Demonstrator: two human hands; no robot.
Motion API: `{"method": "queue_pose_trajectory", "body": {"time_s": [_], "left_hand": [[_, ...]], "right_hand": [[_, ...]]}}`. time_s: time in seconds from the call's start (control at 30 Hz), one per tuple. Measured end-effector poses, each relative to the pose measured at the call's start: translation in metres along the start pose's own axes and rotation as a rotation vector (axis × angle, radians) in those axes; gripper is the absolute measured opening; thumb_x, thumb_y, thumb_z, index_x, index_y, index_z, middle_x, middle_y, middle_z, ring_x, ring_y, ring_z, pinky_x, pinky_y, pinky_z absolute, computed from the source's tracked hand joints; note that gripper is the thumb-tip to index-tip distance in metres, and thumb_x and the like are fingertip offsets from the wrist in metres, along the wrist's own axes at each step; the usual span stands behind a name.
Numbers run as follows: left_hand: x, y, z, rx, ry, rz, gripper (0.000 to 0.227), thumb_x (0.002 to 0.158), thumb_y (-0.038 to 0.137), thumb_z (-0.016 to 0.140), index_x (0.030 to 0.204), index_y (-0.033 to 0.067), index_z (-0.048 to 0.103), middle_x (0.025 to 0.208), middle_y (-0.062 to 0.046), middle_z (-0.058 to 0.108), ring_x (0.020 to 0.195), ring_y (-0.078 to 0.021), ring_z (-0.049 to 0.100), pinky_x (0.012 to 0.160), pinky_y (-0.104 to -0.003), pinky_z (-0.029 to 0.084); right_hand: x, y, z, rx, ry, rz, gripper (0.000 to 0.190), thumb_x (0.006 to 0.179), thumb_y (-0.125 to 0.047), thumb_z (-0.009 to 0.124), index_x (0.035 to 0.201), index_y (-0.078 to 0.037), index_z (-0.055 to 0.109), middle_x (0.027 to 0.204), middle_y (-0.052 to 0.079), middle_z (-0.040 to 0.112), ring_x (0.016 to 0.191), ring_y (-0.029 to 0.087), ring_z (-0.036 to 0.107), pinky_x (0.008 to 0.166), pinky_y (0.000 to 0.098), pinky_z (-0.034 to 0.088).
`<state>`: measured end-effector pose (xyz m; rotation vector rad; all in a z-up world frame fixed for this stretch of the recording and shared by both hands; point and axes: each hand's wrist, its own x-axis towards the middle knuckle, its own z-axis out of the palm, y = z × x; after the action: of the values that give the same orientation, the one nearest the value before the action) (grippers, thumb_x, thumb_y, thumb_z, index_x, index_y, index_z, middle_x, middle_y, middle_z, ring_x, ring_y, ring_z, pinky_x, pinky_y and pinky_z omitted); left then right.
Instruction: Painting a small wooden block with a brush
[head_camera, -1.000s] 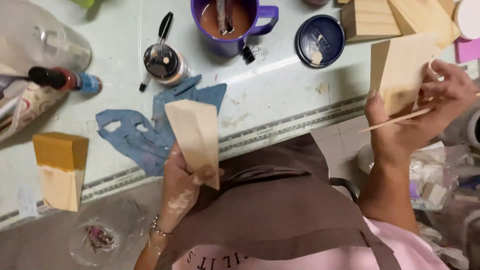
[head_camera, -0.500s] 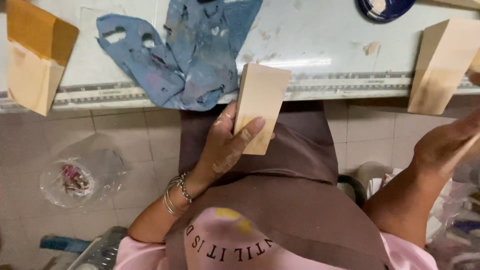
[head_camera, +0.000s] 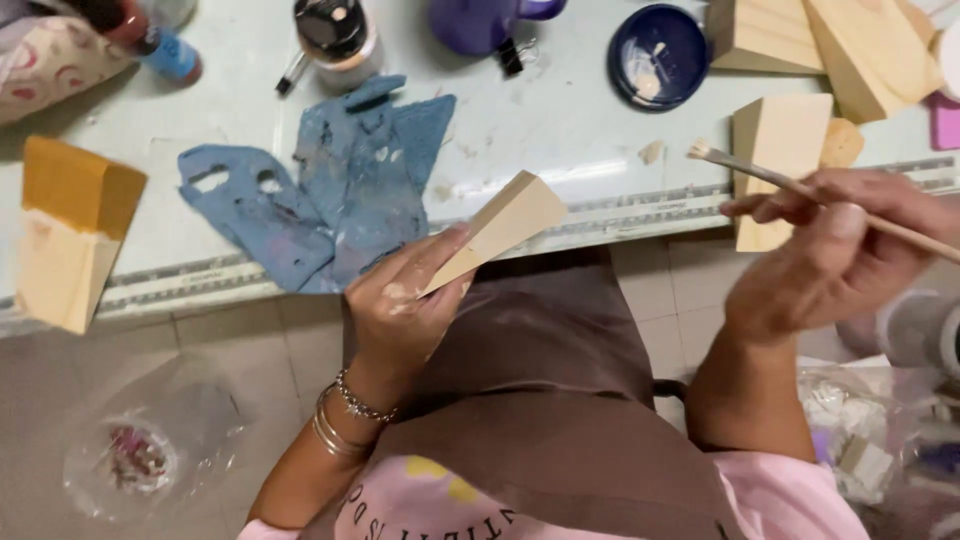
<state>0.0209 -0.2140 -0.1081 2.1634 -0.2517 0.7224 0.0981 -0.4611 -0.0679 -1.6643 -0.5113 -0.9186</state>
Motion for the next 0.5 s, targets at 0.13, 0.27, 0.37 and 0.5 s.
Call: {"method": "queue_pose_trajectory", "body": {"time_s": [0.13, 0.27, 0.37, 0.5], "left_hand": [[0.003, -0.006, 0.003, -0.017, -0.041, 0.013, 0.023, 0.075, -0.004, 0.070, 0.097, -0.0006, 0.065, 0.097, -0.013, 0.067, 0.085, -0.0239, 0.068, 0.079, -0.033, 0.056], [0.000, -0.009, 0.004, -0.212, -0.070, -0.136, 0.021, 0.078, 0.003, 0.066, 0.098, -0.0020, 0.064, 0.098, -0.014, 0.066, 0.090, -0.0235, 0.067, 0.082, -0.032, 0.056], [0.008, -0.010, 0.005, -0.095, -0.079, -0.036, 0.026, 0.075, 0.004, 0.075, 0.097, -0.0037, 0.063, 0.092, -0.017, 0.067, 0.083, -0.0252, 0.068, 0.072, -0.031, 0.060], [0.008, -0.009, 0.005, -0.190, -0.078, -0.122, 0.027, 0.076, 0.001, 0.073, 0.100, -0.0014, 0.062, 0.096, -0.016, 0.066, 0.086, -0.0242, 0.068, 0.073, -0.030, 0.059]], "right_hand": [[0.012, 0.017, 0.018, -0.059, -0.039, 0.020, 0.013, 0.099, -0.014, 0.038, 0.096, -0.001, 0.037, 0.078, 0.015, 0.041, 0.047, 0.019, 0.041, 0.043, 0.0294, 0.043], [0.019, 0.039, 0.019, -0.162, -0.152, 0.108, 0.013, 0.102, -0.012, 0.035, 0.096, 0.000, 0.036, 0.072, 0.014, 0.043, 0.052, 0.018, 0.041, 0.047, 0.0259, 0.039], [0.024, 0.050, 0.022, -0.308, -0.195, 0.166, 0.014, 0.102, -0.012, 0.036, 0.096, 0.000, 0.038, 0.072, 0.013, 0.046, 0.052, 0.017, 0.044, 0.044, 0.0240, 0.040], [0.024, 0.058, 0.029, -0.349, -0.209, 0.244, 0.017, 0.103, -0.016, 0.037, 0.097, -0.001, 0.040, 0.071, 0.011, 0.046, 0.051, 0.016, 0.042, 0.045, 0.0246, 0.039]]}}
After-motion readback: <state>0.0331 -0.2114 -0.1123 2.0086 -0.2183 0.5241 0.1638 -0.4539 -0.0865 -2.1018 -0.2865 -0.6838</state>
